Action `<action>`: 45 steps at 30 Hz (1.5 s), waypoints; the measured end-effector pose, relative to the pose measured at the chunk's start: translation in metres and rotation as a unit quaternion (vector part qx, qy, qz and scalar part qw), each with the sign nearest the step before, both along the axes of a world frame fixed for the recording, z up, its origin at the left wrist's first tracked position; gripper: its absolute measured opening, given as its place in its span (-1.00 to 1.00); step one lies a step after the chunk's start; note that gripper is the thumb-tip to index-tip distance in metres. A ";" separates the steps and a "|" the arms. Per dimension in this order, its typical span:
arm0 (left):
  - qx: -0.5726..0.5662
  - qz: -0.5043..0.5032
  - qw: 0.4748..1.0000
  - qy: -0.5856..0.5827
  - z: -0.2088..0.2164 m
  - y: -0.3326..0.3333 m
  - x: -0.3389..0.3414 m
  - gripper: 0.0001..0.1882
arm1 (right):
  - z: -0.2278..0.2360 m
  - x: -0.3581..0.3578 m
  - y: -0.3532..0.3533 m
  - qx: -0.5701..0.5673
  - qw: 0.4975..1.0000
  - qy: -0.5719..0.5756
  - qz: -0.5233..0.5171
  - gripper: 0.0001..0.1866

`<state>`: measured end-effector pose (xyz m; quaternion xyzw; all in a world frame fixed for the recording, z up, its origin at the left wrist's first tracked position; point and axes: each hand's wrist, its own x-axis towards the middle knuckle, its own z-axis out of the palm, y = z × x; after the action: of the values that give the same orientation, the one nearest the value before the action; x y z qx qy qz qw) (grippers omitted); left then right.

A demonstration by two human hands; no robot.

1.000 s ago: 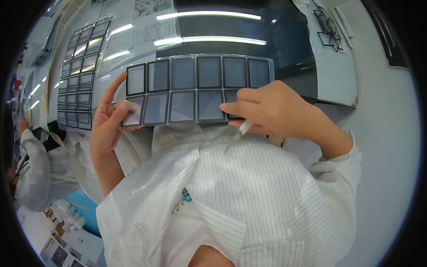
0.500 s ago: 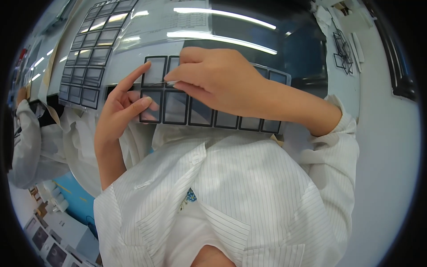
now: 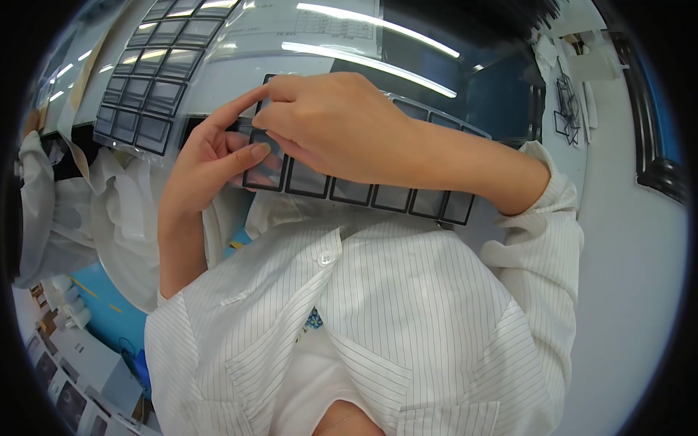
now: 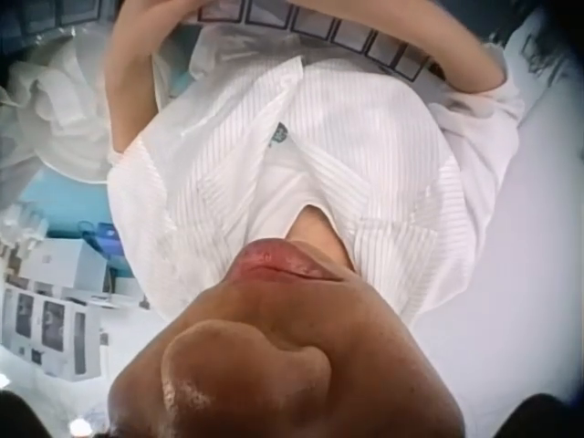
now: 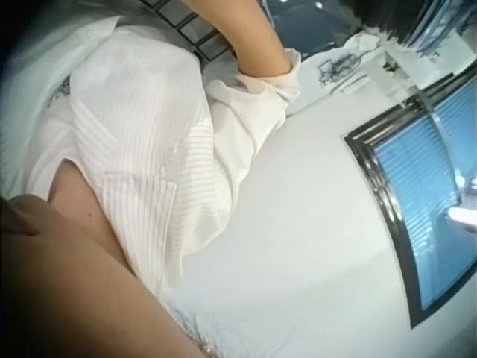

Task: Inspecting and cleaning the individual cells of a grid component using a wipe and a pointed tool.

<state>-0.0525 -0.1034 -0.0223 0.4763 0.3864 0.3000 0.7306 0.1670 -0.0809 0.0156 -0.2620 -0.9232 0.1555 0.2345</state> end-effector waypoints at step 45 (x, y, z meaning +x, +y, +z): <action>-0.033 -0.003 0.999 0.030 0.012 0.001 0.003 -0.27 | 0.051 0.104 -0.051 -0.106 0.967 -0.206 -0.108 -0.87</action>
<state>-0.0497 -0.1024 -0.0099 0.4614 0.4163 0.2709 0.7351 0.2706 -0.1323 0.0662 -0.4097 -0.8960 0.1692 0.0251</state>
